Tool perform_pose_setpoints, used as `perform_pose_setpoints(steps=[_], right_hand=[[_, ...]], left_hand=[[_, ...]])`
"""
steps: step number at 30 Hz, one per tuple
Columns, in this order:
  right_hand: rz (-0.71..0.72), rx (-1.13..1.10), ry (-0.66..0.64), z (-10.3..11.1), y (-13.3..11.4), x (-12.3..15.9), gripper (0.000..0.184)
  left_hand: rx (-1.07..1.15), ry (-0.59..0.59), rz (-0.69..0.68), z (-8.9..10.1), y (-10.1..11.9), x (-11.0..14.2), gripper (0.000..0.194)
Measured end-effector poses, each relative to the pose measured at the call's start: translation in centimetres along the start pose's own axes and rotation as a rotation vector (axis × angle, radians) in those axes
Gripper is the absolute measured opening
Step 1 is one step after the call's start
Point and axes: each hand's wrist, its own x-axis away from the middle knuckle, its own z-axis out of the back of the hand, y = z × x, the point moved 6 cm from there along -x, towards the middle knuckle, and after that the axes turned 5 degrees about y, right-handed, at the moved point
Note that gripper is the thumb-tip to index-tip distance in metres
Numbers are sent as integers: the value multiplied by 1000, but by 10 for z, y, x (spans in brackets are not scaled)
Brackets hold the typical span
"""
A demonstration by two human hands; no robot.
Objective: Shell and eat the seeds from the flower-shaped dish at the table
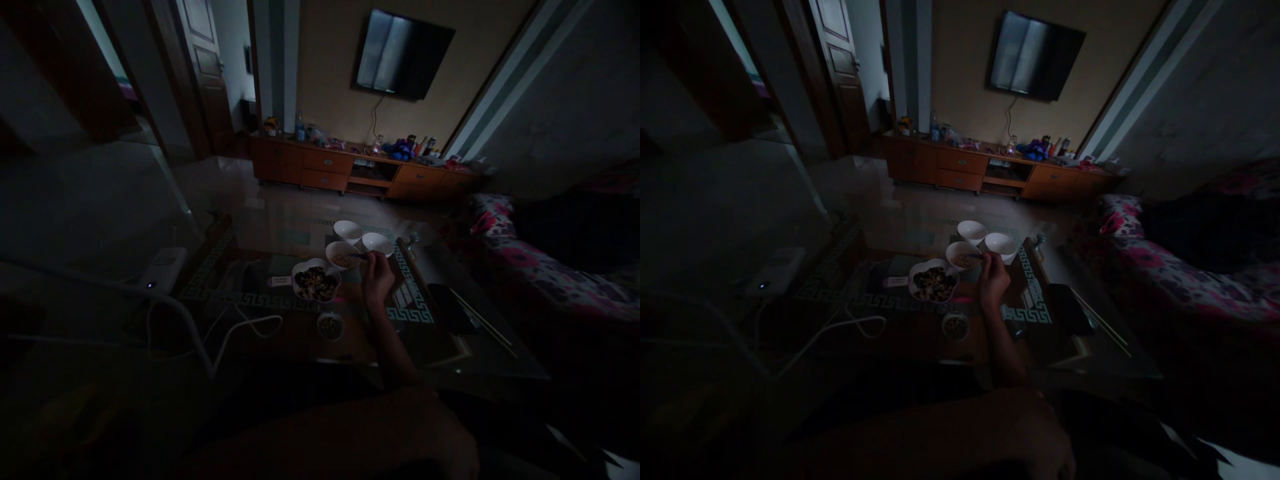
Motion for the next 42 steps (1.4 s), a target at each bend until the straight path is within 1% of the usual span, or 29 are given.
perform_pose_setpoints(steps=[2,3,5,8,9,11,13,15,20,23,27,30,32,34,37,38,42], right_hand=[[26,-55,-24,-2,-2,3,53],[42,-94,-57,-5,-4,6,53],[79,-173,-184,-15,-9,14,52],[133,-246,-414,-32,-19,31,49],[147,-252,-467,-37,-22,37,48],[164,-249,-525,-42,-28,44,47],[167,-242,-539,-44,-30,47,47],[160,-239,-536,-43,-31,47,48],[124,-201,-498,-42,-28,44,56],[116,-188,-497,-44,-27,43,58],[113,-175,-516,-47,-26,45,58],[113,-174,-528,-48,-27,46,57],[111,-182,-543,-49,-27,47,55],[114,-189,-555,-49,-29,48,53],[119,-193,-570,-50,-30,49,51],[121,-194,-575,-51,-30,50,50],[140,-191,-596,-53,-31,52,47]], left_hand=[[14,-54,-14,-3,-1,-2,42],[20,-69,-19,-5,-1,-2,39],[26,-71,-15,-6,-2,-4,35],[45,-84,-15,-6,-4,-8,36],[62,-88,-28,-4,-4,-9,36],[99,-74,-56,-1,-5,-9,29],[128,-41,-75,3,-7,-7,20],[139,-23,-69,4,-9,-7,17],[153,-72,-42,0,-8,-11,27],[155,-55,-32,1,-7,-11,28],[170,-13,-49,6,-5,-5,19],[154,27,-25,13,-7,3,14],[147,30,-13,16,-7,9,12],[142,41,-1,17,-5,17,17],[105,114,47,15,3,31,34],[89,131,60,14,6,35,37],[43,156,79,9,18,45,39]])
